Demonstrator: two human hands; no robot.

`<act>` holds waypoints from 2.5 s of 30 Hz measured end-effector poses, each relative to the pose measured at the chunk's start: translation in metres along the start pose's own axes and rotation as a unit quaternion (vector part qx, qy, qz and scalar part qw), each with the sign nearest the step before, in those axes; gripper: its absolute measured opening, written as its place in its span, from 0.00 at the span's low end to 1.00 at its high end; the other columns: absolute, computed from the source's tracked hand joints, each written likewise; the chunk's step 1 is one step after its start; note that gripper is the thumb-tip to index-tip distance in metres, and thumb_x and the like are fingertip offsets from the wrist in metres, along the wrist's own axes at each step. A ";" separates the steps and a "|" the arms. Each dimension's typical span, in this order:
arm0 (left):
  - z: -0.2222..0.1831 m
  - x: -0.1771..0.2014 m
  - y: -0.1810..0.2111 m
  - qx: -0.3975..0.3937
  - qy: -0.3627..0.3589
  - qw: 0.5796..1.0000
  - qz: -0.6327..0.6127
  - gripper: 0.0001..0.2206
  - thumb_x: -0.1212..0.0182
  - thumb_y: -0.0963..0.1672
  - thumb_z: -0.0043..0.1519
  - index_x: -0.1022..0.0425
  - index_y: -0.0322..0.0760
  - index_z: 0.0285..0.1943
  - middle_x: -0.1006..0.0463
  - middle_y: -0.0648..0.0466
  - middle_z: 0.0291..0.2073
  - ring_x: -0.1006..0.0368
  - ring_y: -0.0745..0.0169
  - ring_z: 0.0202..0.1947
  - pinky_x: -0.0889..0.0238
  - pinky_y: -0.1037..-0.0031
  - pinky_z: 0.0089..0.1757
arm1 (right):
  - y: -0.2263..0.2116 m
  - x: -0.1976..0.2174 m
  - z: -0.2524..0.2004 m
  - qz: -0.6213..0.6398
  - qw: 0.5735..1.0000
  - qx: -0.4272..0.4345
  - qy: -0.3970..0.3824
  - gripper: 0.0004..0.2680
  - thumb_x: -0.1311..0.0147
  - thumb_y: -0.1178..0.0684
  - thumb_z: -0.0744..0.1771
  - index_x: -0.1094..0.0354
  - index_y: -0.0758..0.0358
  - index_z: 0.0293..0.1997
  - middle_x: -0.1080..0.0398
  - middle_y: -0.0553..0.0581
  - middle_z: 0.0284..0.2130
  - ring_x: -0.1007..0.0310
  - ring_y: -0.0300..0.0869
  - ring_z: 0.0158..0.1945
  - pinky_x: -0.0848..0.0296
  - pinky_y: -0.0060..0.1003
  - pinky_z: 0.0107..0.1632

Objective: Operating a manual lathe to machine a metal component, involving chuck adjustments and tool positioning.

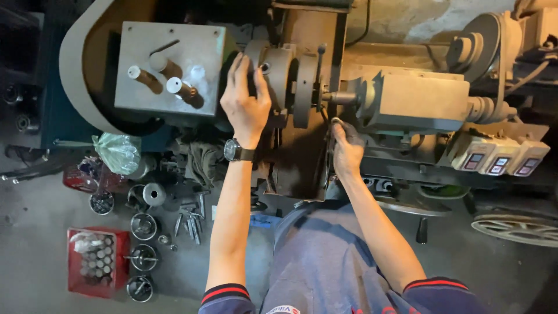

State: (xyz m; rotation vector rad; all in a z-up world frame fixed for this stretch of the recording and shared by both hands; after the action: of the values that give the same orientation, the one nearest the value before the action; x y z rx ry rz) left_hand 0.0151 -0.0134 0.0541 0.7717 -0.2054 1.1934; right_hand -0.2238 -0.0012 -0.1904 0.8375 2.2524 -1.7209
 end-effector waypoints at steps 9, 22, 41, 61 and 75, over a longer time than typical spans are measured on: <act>-0.006 -0.020 -0.026 0.119 -0.077 0.989 -0.040 0.20 0.47 0.45 0.63 0.45 0.28 0.59 0.32 0.38 0.53 0.33 0.42 0.55 0.38 0.64 0.54 | -0.024 -0.035 0.012 -0.072 0.992 0.078 -0.064 0.13 0.41 0.51 0.60 0.33 0.66 0.45 0.29 0.57 0.39 0.31 0.38 0.42 0.32 0.29 0.46; -0.004 -0.020 -0.027 0.092 -0.077 0.993 -0.013 0.17 0.47 0.46 0.61 0.37 0.28 0.53 0.26 0.40 0.44 0.26 0.43 0.42 0.32 0.65 0.42 | -0.015 -0.051 0.019 0.006 0.990 0.079 -0.120 0.06 0.43 0.55 0.62 0.32 0.62 0.38 0.32 0.51 0.29 0.40 0.33 0.23 0.40 0.27 0.21; -0.009 -0.020 -0.032 0.107 -0.073 0.991 -0.021 0.17 0.46 0.45 0.62 0.38 0.27 0.54 0.26 0.41 0.44 0.25 0.44 0.42 0.32 0.66 0.42 | 0.010 -0.052 0.024 0.062 0.992 -0.023 -0.110 0.05 0.42 0.58 0.61 0.35 0.64 0.32 0.33 0.55 0.26 0.34 0.36 0.25 0.37 0.27 0.23; -0.083 0.000 -0.037 0.058 0.059 0.994 -0.070 0.20 0.48 0.44 0.63 0.41 0.26 0.60 0.32 0.39 0.51 0.29 0.44 0.47 0.33 0.65 0.44 | -0.046 -0.048 0.002 -0.004 0.998 0.051 0.043 0.03 0.39 0.59 0.60 0.28 0.65 0.30 0.30 0.58 0.20 0.35 0.34 0.20 0.36 0.25 0.23; -0.135 0.009 -0.053 0.134 0.045 0.989 -0.053 0.21 0.49 0.47 0.61 0.40 0.29 0.59 0.30 0.42 0.46 0.28 0.44 0.42 0.33 0.62 0.39 | -0.027 -0.053 0.010 -0.042 0.999 0.001 -0.022 0.03 0.40 0.59 0.61 0.29 0.66 0.30 0.32 0.58 0.19 0.32 0.39 0.19 0.33 0.28 0.23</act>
State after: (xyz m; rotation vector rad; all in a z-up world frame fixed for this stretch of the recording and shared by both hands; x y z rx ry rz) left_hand 0.0328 0.0710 -0.0631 0.9487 0.0722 1.1643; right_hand -0.1965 -0.0321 -0.1461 0.7086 2.2879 -1.7602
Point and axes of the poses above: each hand's wrist, its own z-axis towards the middle knuckle, its own x-axis out of the back of the hand, y = z × x, the point moved 10 cm from there along z, towards the middle knuckle
